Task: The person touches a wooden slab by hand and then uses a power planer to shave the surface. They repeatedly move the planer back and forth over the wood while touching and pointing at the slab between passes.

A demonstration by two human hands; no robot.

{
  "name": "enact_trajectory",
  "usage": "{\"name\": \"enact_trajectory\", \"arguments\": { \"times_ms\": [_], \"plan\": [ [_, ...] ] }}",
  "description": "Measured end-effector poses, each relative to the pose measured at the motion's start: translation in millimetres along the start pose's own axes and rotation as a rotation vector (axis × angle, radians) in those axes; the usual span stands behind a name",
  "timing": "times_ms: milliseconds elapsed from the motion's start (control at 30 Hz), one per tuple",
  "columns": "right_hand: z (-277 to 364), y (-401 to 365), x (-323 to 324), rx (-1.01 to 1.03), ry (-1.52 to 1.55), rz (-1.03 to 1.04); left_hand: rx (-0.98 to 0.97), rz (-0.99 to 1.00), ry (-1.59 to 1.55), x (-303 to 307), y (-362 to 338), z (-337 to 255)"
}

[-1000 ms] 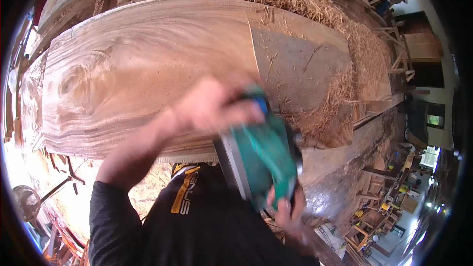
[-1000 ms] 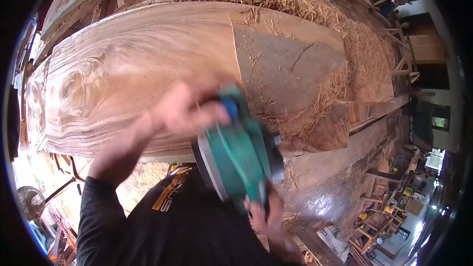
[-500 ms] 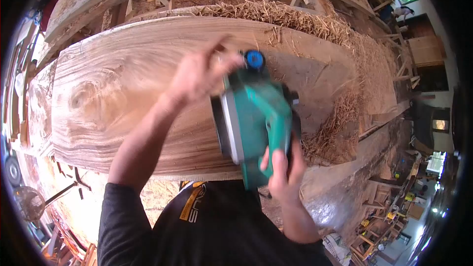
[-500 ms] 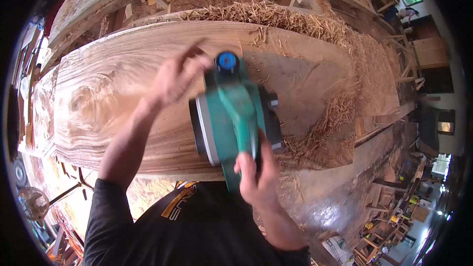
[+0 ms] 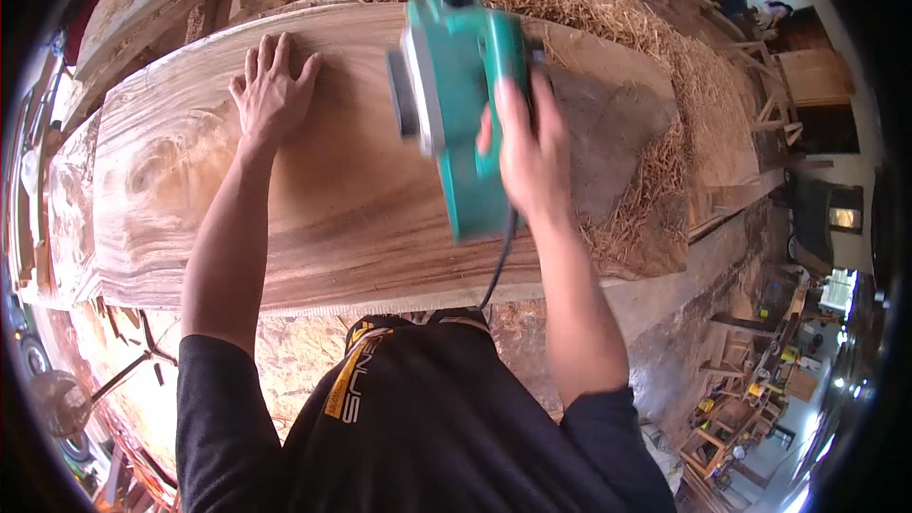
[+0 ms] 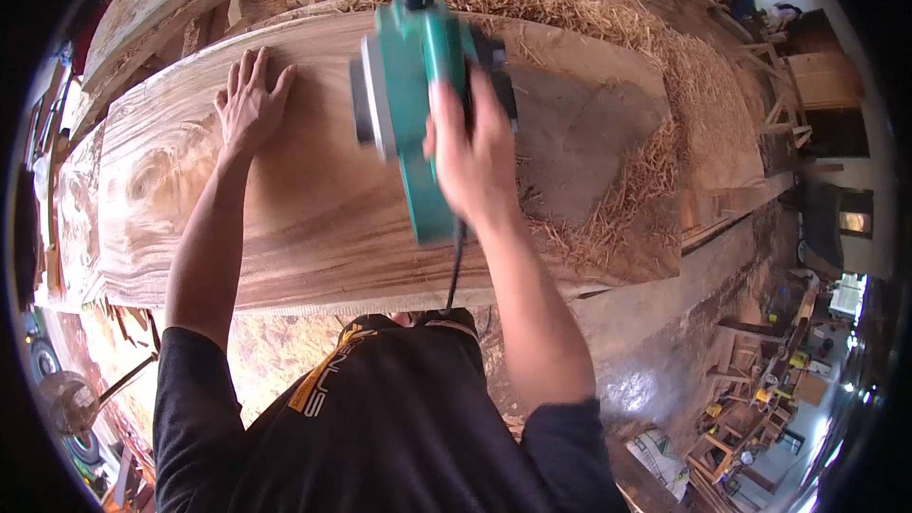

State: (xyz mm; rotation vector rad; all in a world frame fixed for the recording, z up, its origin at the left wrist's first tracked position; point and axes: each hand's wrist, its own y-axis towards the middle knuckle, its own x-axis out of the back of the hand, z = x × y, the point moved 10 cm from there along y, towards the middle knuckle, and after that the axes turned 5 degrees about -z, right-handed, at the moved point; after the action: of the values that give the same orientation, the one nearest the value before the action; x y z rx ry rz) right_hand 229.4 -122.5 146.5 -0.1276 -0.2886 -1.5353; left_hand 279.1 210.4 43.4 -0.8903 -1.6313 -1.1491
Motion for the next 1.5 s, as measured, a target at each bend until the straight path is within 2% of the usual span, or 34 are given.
{"name": "enact_trajectory", "arguments": {
  "times_ms": [67, 100, 167, 200, 267, 367, 467, 600, 700, 833, 967, 1133, 1200, 1233, 1267, 1300, 1400, 1500],
  "plan": [
    [1.8, -80.9, 23.9, -0.091, 0.052, 0.003, -0.014, 0.017, -0.001, 3.7, 3.2, -0.6],
    [4.7, -121.9, 40.0, -0.059, 0.067, 0.014, -0.035, 0.023, 0.014, 5.3, 4.9, -0.8],
    [-8.8, -210.7, 75.8, -0.198, 0.013, 0.031, -0.04, 0.042, 0.007, -3.3, 7.9, 5.5],
    [3.2, -245.8, 92.8, -0.064, -0.078, -0.001, -0.042, 0.052, 0.006, -7.8, 7.7, 8.2],
    [-3.5, -290.7, 109.5, -0.142, -0.017, 0.021, 0.014, 0.096, 0.006, -10.0, 5.3, 5.3],
    [-4.4, -293.6, 108.7, -0.154, -0.048, 0.001, 0.032, 0.076, -0.016, -8.1, 3.6, -3.6],
    [-3.1, -238.4, 81.5, -0.13, -0.01, -0.034, 0.039, 0.065, -0.044, -10.1, 2.9, 0.1],
    [3.9, -118.5, 33.6, -0.044, -0.017, -0.079, 0.05, 0.037, -0.065, -7.3, 4.1, 0.9],
    [-3.2, -15.1, -4.9, -0.104, 0.138, -0.136, 0.048, 0.033, -0.074, -5.2, 6.3, 0.0],
    [-3.3, 96.5, -33.8, -0.035, -0.04, -0.106, 0.032, 0.03, -0.093, -0.7, 8.0, -0.5],
    [-3.9, 57.2, -29.4, -0.078, 0.07, -0.098, 0.031, 0.01, -0.113, 0.3, 8.6, 0.7],
    [1.5, -128.6, 14.8, -0.134, 0.096, -0.037, 0.03, -0.019, -0.177, -3.6, 5.6, 7.2],
    [4.6, -214.5, 40.1, -0.18, 0.043, 0.009, 0.044, -0.039, -0.25, -2.3, 8.4, 10.6],
    [8.9, -248.7, 53.5, -0.095, -0.078, 0.04, 0.052, -0.054, -0.283, 3.2, 7.2, 10.1],
    [6.9, -278.4, 64.4, -0.128, -0.107, 0.061, 0.06, -0.058, -0.311, 7.3, 9.5, 10.7],
    [12.3, -281.4, 61.0, -0.159, -0.067, 0.123, 0.067, -0.058, -0.339, 9.9, 10.2, 11.1],
    [6.4, -271.2, 56.0, -0.191, -0.061, 0.08, 0.083, -0.131, -0.437, 13.0, 4.4, 13.7],
    [12.4, -202.9, 16.0, -0.106, -0.021, 0.107, 0.117, -0.16, -0.482, 16.2, 5.2, 19.9]
  ]
}}
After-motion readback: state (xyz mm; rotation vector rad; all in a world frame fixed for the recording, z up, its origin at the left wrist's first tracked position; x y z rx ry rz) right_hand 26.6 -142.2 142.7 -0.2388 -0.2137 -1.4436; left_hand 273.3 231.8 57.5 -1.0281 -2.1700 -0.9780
